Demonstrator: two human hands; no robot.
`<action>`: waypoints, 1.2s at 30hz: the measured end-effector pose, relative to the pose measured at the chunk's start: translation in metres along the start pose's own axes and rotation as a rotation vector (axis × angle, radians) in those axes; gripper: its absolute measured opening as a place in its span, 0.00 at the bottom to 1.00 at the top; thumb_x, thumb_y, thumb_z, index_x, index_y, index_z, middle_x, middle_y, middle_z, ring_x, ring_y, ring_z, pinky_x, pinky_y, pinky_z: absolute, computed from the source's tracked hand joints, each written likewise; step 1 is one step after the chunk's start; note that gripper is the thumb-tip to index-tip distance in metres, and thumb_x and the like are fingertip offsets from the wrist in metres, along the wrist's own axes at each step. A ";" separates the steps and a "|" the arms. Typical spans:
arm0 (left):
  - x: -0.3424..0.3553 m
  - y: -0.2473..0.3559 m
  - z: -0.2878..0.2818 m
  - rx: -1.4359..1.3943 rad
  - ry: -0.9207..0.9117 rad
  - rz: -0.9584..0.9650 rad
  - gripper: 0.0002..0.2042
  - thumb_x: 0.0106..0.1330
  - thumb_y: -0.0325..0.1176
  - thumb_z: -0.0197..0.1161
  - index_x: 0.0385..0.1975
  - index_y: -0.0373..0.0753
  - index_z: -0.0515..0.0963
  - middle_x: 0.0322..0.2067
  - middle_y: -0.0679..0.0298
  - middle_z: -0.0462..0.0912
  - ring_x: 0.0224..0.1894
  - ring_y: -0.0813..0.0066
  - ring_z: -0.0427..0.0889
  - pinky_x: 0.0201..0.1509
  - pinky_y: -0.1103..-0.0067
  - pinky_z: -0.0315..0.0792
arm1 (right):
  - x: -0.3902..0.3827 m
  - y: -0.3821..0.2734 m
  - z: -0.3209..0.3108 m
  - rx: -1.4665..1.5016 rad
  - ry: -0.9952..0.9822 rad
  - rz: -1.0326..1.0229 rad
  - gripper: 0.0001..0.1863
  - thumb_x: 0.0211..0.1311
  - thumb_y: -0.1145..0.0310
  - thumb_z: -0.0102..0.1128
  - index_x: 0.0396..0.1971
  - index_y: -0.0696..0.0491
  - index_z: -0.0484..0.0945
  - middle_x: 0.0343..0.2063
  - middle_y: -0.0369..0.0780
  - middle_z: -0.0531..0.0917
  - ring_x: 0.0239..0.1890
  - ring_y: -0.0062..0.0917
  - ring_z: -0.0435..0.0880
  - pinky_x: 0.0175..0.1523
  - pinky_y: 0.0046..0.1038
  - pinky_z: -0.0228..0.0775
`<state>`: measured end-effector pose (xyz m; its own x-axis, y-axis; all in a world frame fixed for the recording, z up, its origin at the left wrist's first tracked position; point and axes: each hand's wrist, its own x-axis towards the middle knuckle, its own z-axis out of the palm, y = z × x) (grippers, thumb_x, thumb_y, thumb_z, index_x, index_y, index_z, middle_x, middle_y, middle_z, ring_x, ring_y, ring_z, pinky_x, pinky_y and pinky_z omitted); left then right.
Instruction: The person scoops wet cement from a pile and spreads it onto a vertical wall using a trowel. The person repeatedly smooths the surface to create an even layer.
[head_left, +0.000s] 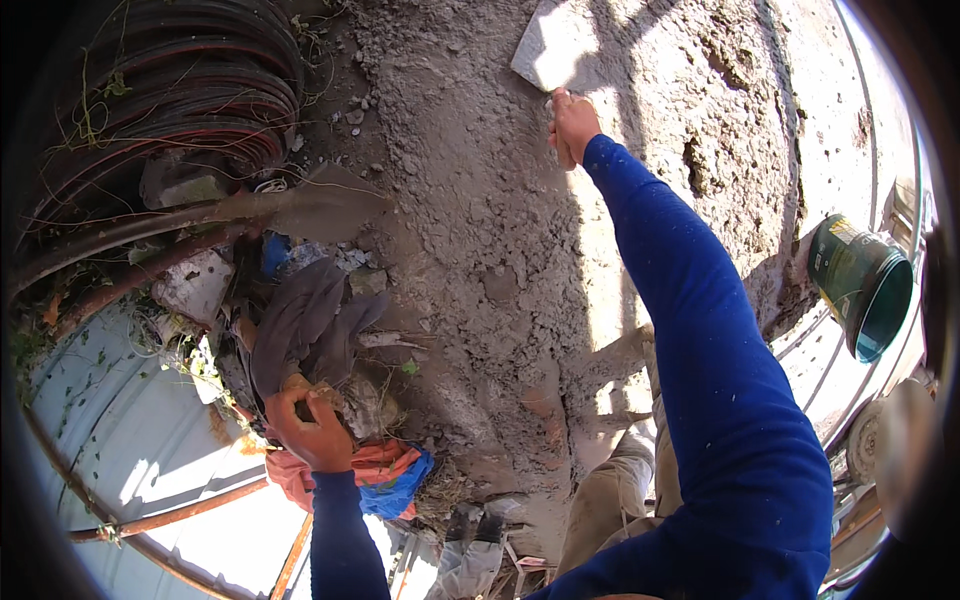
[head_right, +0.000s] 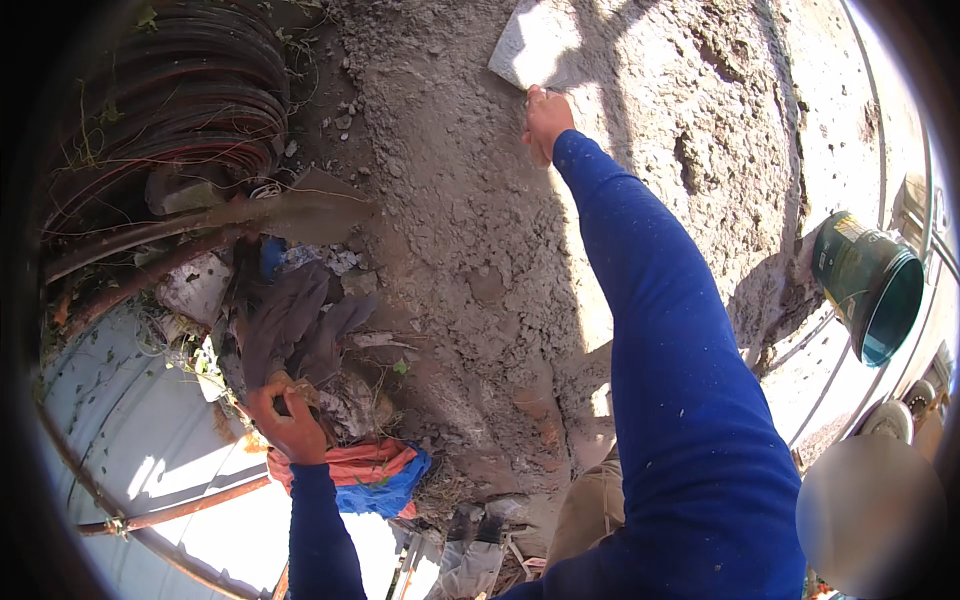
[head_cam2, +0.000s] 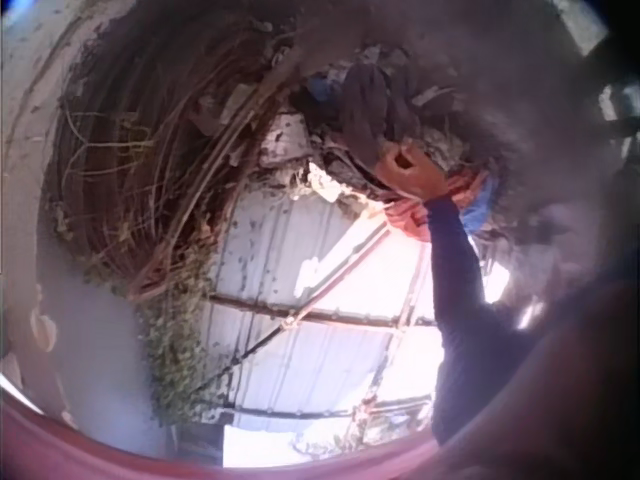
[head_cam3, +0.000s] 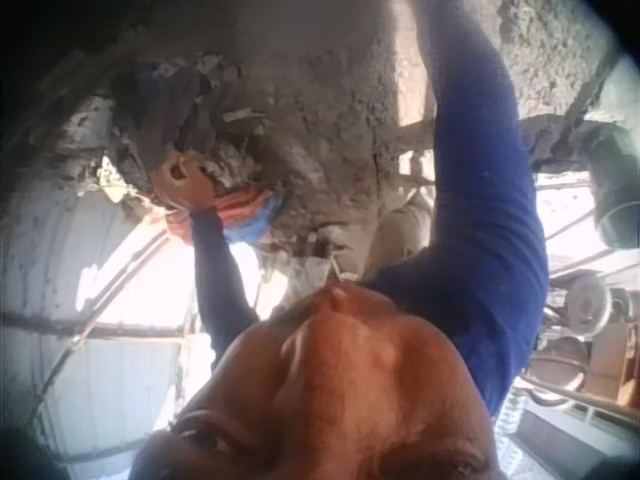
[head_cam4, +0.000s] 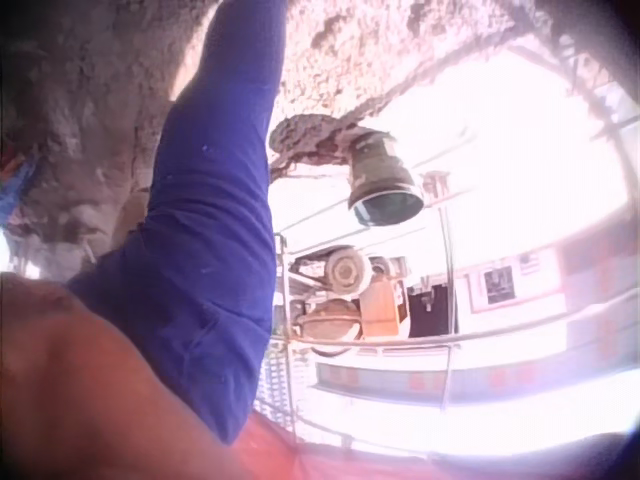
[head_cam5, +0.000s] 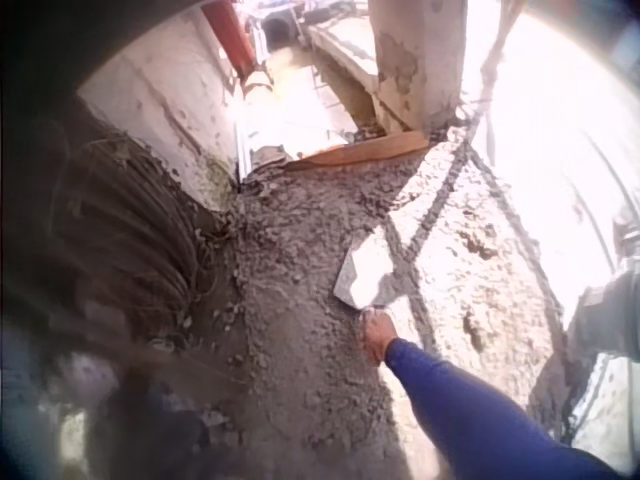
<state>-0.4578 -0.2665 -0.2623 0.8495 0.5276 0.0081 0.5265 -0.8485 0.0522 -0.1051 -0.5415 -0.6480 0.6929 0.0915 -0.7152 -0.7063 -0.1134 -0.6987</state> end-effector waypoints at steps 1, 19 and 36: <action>0.000 0.001 -0.001 -0.002 0.015 -0.001 0.04 0.64 0.24 0.61 0.35 0.34 0.74 0.36 0.55 0.75 0.42 0.52 0.76 0.52 0.61 0.69 | -0.016 -0.013 0.023 -0.009 -0.018 0.036 0.26 0.84 0.48 0.47 0.37 0.58 0.74 0.19 0.40 0.78 0.17 0.31 0.81 0.26 0.37 0.74; 0.011 0.004 -0.001 -0.072 0.025 -0.036 0.06 0.59 0.24 0.66 0.32 0.38 0.76 0.36 0.56 0.77 0.42 0.51 0.77 0.52 0.59 0.69 | 0.007 0.053 -0.104 -0.972 0.023 -0.137 0.24 0.85 0.56 0.42 0.59 0.60 0.78 0.45 0.62 0.87 0.48 0.54 0.89 0.50 0.45 0.82; 0.006 0.003 -0.004 -0.050 -0.002 -0.092 0.06 0.58 0.23 0.65 0.34 0.37 0.77 0.36 0.56 0.76 0.43 0.50 0.77 0.52 0.58 0.71 | -0.029 -0.055 0.162 -0.842 -0.234 -0.388 0.26 0.78 0.61 0.55 0.72 0.51 0.67 0.49 0.58 0.88 0.53 0.57 0.87 0.59 0.53 0.77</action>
<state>-0.4518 -0.2657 -0.2584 0.7976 0.6032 -0.0011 0.6001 -0.7933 0.1027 -0.1100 -0.3781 -0.5909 0.7460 0.4575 -0.4840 -0.0337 -0.6998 -0.7135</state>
